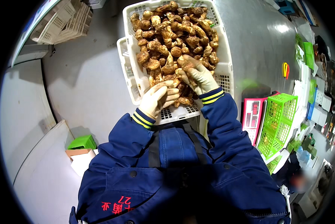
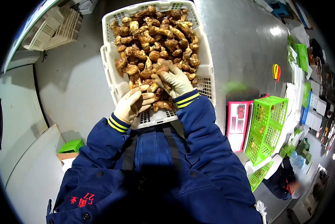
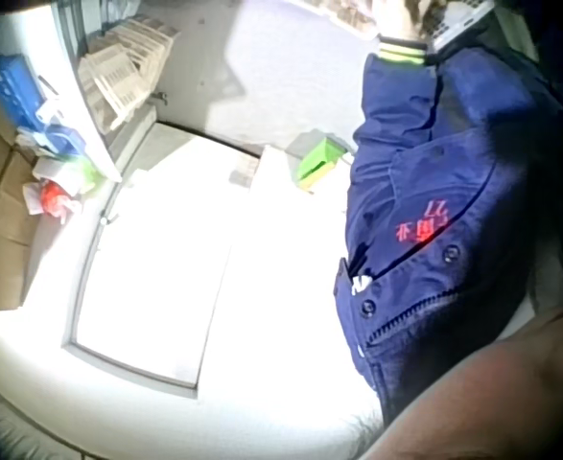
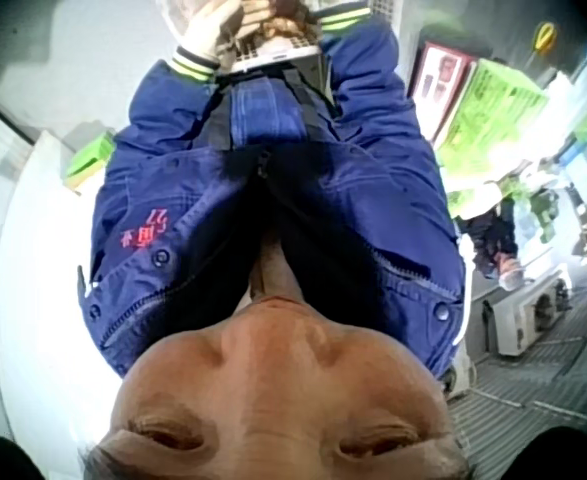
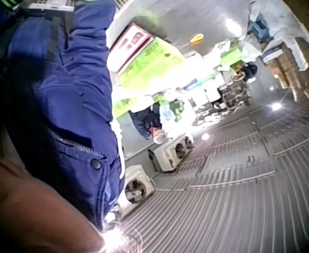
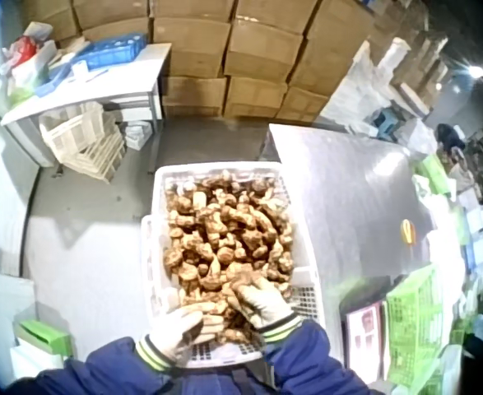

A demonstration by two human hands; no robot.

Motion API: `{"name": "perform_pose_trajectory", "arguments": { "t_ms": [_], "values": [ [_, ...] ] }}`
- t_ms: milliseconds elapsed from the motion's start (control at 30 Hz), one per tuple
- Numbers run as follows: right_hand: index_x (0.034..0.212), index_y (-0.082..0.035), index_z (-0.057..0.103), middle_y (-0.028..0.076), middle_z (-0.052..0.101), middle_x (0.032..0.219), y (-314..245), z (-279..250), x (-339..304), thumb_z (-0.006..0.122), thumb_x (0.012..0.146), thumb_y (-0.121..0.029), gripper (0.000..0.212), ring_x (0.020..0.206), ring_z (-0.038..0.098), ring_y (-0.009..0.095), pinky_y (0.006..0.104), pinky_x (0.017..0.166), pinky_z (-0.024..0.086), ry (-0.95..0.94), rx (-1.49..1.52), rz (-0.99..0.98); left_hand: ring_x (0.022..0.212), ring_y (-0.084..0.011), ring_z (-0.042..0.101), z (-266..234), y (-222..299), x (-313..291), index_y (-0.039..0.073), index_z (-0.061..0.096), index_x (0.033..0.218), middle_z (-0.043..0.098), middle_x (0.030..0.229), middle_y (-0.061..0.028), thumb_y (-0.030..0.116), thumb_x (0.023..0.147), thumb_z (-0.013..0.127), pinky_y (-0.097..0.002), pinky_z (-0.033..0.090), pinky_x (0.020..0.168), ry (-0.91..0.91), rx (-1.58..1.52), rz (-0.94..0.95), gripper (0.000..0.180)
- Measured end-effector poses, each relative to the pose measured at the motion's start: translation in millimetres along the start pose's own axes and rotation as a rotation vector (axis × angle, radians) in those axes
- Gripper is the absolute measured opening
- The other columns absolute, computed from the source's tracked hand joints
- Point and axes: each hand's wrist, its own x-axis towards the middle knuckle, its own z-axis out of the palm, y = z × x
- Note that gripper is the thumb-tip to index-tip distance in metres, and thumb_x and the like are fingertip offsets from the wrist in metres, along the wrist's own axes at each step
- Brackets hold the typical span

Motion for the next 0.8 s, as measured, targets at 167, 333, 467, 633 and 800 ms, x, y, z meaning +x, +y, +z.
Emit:
{"name": "perform_pose_trajectory", "arguments": {
  "t_ms": [167,333,467,633,800],
  "values": [
    [0.129,0.0,0.051,0.007,0.06,0.117,11.8,-31.5,-22.6,0.078,0.076,-0.007,0.06,0.1,0.059,0.012,0.0239,0.089,0.048,0.045,-0.722,-0.131,0.104,-0.0248,0.063,-0.2,-5.5,0.8,0.005,0.05,0.131,0.064,0.111,-0.0125,0.026,0.097,0.051,-0.0339,0.051,0.088,0.031,-0.012,-0.061,0.04],
    [0.131,0.001,0.051,0.02,0.059,0.124,-5.1,-57.9,-47.2,0.076,0.077,-0.031,0.067,0.113,0.058,0.025,0.0333,0.099,0.044,0.167,-1.322,-0.05,0.105,-0.0258,0.062,3.7,-9.3,-0.6,0.005,0.051,0.13,0.063,0.112,-0.0142,0.025,0.097,0.051,-0.0353,0.051,0.089,0.055,-0.011,-0.08,0.039],
    [0.137,-0.004,0.044,0.021,0.051,0.134,-37.9,-26.5,-2.4,0.068,0.083,-0.033,0.066,0.124,0.05,0.035,0.0436,0.107,0.036,0.583,-1.63,-0.388,0.106,-0.0271,0.062,0.4,-17.0,4.9,0.005,0.05,0.131,0.062,0.114,-0.0154,0.024,0.097,0.051,-0.0375,0.051,0.092,0.025,-0.022,-0.097,0.039],
    [0.125,-0.003,0.056,0.019,0.06,0.122,-51.6,-51.4,57.4,0.07,0.081,-0.03,0.053,0.112,0.058,0.03,0.0385,0.099,0.044,0.761,-1.821,-0.472,0.105,-0.0281,0.062,6.6,-20.0,6.5,0.004,0.049,0.13,0.062,0.114,-0.0159,0.024,0.096,0.052,-0.0377,0.051,0.091,-0.021,-0.055,-0.096,0.04],
    [0.112,-0.002,0.065,0.008,0.069,0.104,-54.4,-69.1,16.7,0.071,0.085,-0.012,0.029,0.09,0.065,0.013,0.0246,0.076,0.054,0.291,-0.607,-0.441,0.107,-0.0276,0.061,6.9,-12.3,3.3,0.006,0.05,0.131,0.062,0.115,-0.0151,0.026,0.096,0.053,-0.0371,0.05,0.092,0.014,-0.029,-0.064,0.041]
  ]
}}
